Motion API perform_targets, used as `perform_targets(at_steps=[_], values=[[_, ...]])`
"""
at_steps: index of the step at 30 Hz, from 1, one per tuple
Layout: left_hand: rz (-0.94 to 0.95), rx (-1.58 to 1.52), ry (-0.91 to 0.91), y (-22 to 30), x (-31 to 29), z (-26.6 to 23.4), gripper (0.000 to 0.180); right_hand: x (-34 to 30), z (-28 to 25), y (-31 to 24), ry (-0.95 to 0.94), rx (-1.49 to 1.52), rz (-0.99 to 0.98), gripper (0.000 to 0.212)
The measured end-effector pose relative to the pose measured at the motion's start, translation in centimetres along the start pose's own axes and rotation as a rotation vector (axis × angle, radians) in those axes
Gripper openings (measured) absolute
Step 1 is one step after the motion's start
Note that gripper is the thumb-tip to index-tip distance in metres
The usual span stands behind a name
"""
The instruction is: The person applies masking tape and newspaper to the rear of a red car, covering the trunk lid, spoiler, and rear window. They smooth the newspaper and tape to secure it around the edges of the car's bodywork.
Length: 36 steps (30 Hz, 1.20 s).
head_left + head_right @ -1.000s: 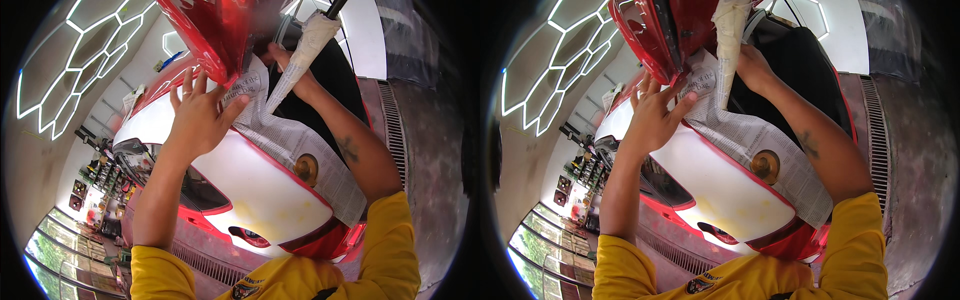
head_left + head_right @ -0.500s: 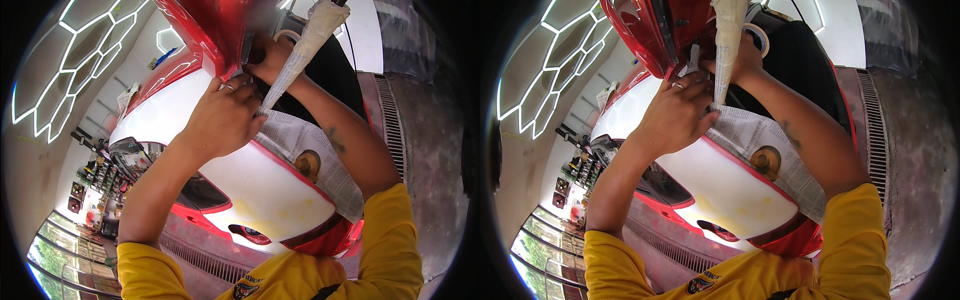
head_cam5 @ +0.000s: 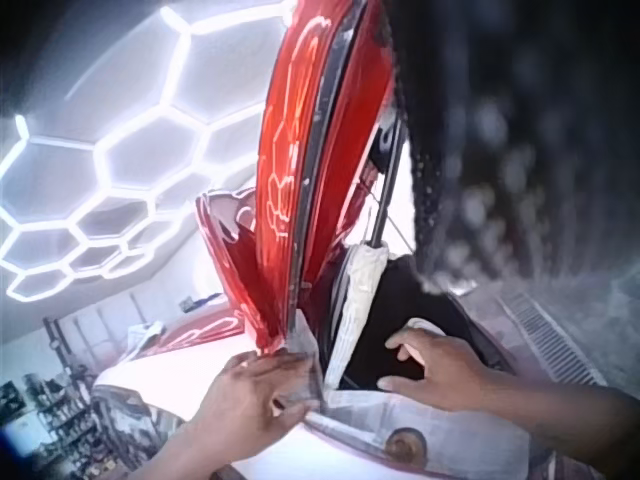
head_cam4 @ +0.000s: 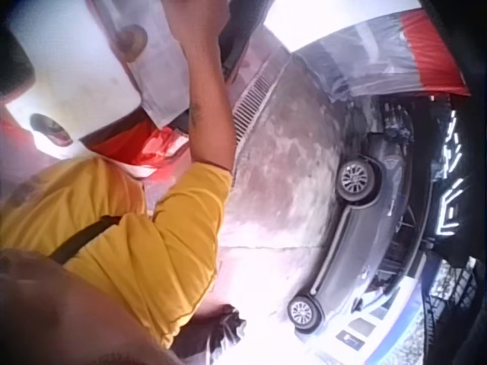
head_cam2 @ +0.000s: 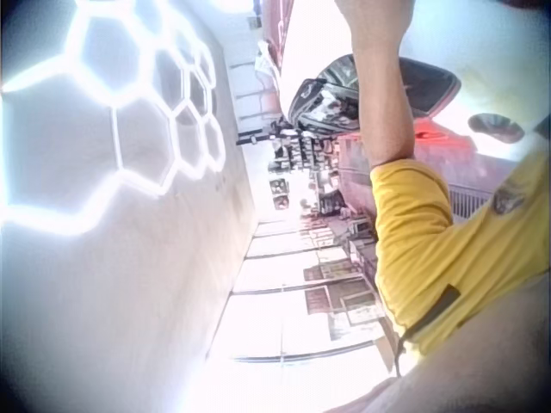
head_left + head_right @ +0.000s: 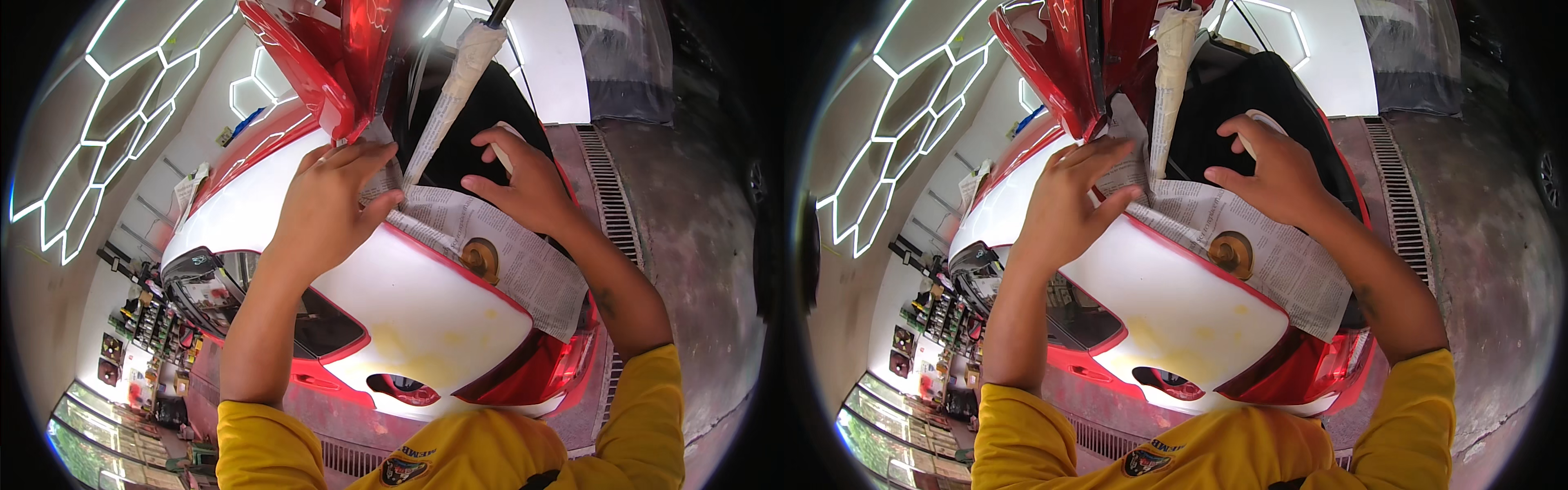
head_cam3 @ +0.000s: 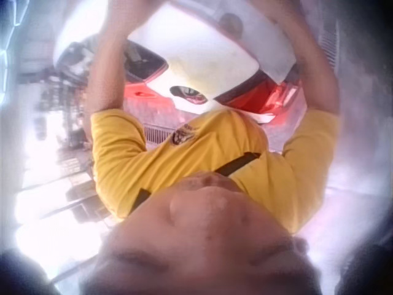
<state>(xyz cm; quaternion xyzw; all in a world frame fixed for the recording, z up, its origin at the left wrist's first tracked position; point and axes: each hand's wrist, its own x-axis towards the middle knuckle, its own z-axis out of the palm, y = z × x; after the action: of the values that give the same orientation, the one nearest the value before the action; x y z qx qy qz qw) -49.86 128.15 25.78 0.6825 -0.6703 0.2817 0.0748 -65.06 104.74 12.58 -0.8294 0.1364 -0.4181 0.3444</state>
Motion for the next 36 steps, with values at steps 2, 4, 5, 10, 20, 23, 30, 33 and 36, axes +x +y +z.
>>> perform_targets(at_steps=[2, 4, 5, 10, 20, 23, 30, 33, 36], values=[[0.034, 0.012, 0.028, 0.1, -1.2, -1.0, 0.046, -1.5, -1.0, 0.4, 0.059, -0.102, -0.082, 0.057], [0.173, 0.104, 0.035, 0.1, -2.7, -0.9, 0.038, -2.3, -0.4, -0.3, 0.098, -0.241, -0.153, 0.055], [0.217, 0.114, -0.014, 0.1, -2.9, -0.4, 0.037, -2.1, 0.9, -0.6, 0.107, -0.238, -0.138, 0.053], [0.354, 0.117, -0.142, 0.0, -2.9, 3.5, 0.039, -0.7, 5.5, -1.4, 0.118, -0.348, -0.068, 0.044], [0.368, -0.046, -0.122, -0.7, -3.2, 2.9, 0.024, -8.0, 5.6, -4.5, -0.038, -0.093, -0.138, 0.035], [0.425, 0.032, -0.176, -0.6, -1.8, 3.3, 0.019, -8.0, 5.5, -4.6, -0.146, -0.211, -0.101, 0.043], [0.405, -0.060, 0.013, 1.3, -2.3, 3.0, 0.022, -10.3, -4.3, -0.5, 0.248, 0.159, -0.073, 0.033], [0.431, -0.185, -0.022, 3.5, -2.0, 4.5, 0.024, -16.0, -8.1, 2.6, 0.172, 0.146, 0.248, 0.028], [0.473, -0.214, -0.195, 6.3, -0.9, 6.3, 0.028, -20.2, -5.2, 7.4, 0.016, 0.044, 0.424, 0.031]])
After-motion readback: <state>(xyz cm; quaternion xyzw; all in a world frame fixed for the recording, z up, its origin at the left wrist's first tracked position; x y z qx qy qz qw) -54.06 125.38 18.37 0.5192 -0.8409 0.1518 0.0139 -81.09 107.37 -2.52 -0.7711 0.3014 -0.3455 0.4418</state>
